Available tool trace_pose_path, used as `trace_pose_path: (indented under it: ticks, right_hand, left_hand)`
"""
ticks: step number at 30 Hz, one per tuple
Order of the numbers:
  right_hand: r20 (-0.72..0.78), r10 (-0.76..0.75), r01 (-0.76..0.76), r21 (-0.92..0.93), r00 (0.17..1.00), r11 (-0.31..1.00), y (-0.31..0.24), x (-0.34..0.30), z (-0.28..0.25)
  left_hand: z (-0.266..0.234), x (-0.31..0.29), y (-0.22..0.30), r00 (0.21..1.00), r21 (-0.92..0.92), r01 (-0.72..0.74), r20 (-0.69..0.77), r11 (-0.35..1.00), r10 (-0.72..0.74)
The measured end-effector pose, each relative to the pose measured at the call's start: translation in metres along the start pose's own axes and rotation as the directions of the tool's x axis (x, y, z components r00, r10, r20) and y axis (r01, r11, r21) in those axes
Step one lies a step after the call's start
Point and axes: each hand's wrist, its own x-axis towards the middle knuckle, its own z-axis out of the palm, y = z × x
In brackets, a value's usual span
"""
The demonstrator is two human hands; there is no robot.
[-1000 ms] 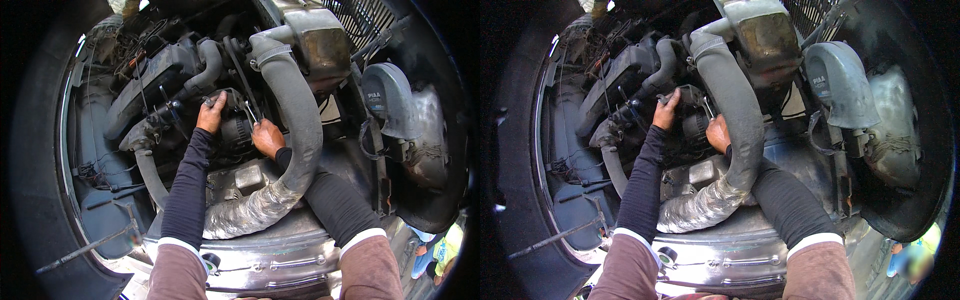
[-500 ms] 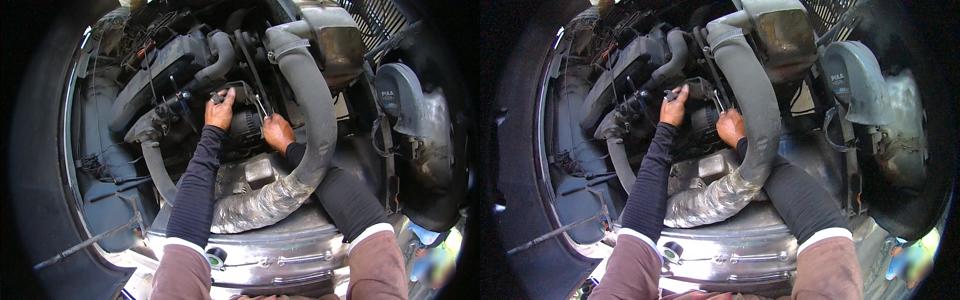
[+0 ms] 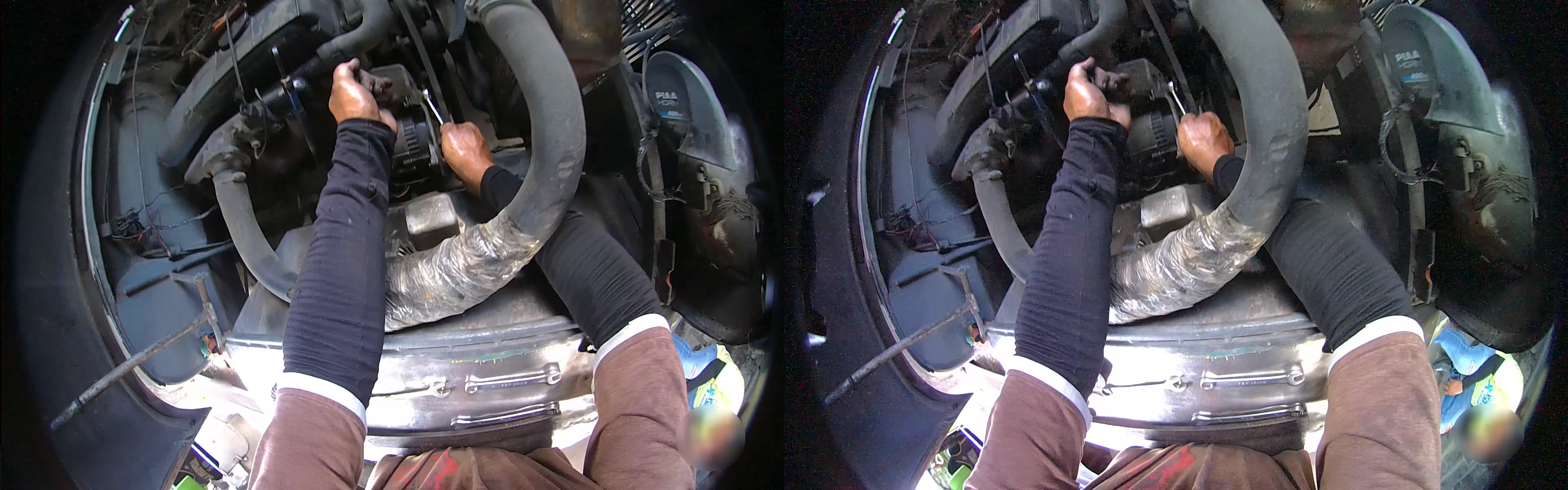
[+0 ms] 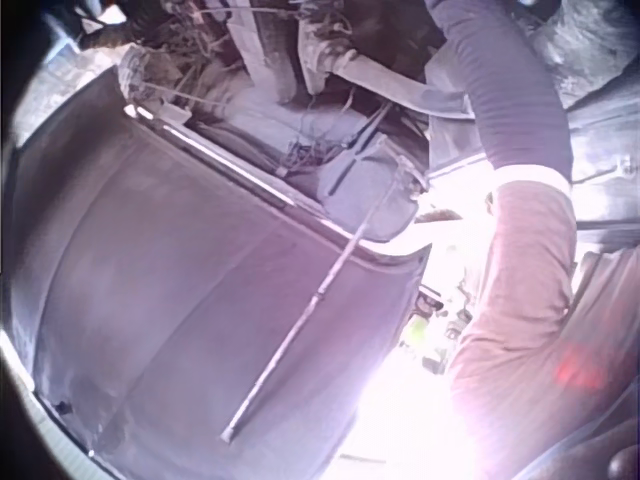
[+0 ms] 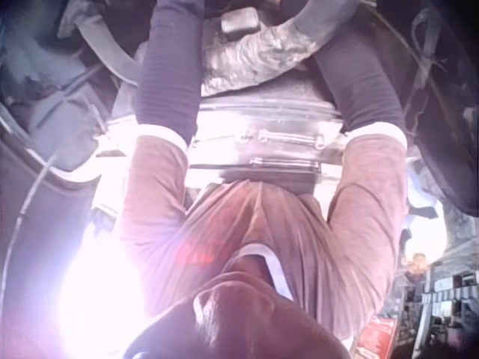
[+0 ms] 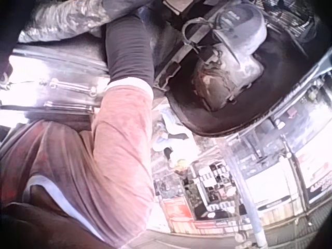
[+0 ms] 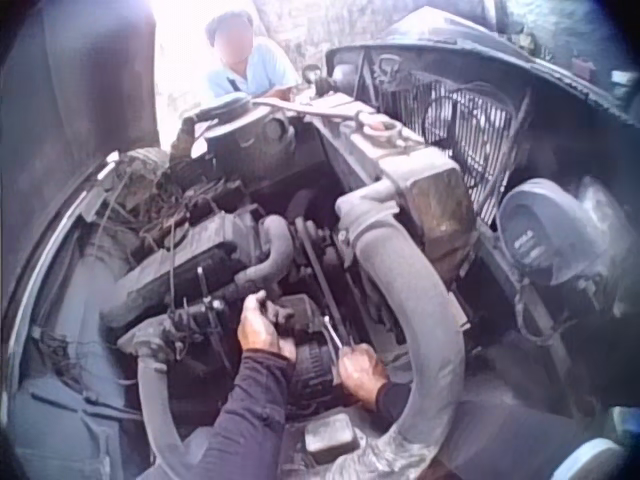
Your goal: The person uses a wrench to tighten bolts on the engine of a three-wheeled vehicle. They then move to the interior of the vehicle and use a wrench to tighten connections on the battery.
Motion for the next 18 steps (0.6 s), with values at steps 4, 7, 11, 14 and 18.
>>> trace_pose_path:
  ticks: [4,7,11,14,18]
  right_hand:
    - [0.079,-0.083,0.099,-0.216,0.993,0.972,-0.028,-0.009,-0.006]
    - [0.048,0.211,-0.215,0.089,0.976,0.973,-0.014,-0.003,-0.005]
    - [0.067,-0.22,0.229,-0.366,0.973,0.902,-0.004,-0.003,-0.005]
    - [0.038,-0.028,0.033,-0.119,0.999,0.992,-0.013,-0.009,-0.003]
    - [0.075,-0.348,0.345,-0.431,0.935,0.834,-0.004,-0.003,-0.005]
  left_hand:
    - [-0.01,-0.002,0.006,0.996,0.073,-0.063,-0.053,0.995,0.067]
    - [0.003,-0.016,-0.002,0.994,0.106,-0.066,-0.079,0.992,0.075]
    - [0.005,-0.019,-0.002,0.995,0.103,-0.085,-0.051,0.991,0.091]
    - [0.0,-0.018,0.0,0.993,0.107,-0.101,-0.057,0.989,0.107]
    - [0.007,-0.017,-0.001,0.993,0.081,-0.093,-0.069,0.992,0.099]
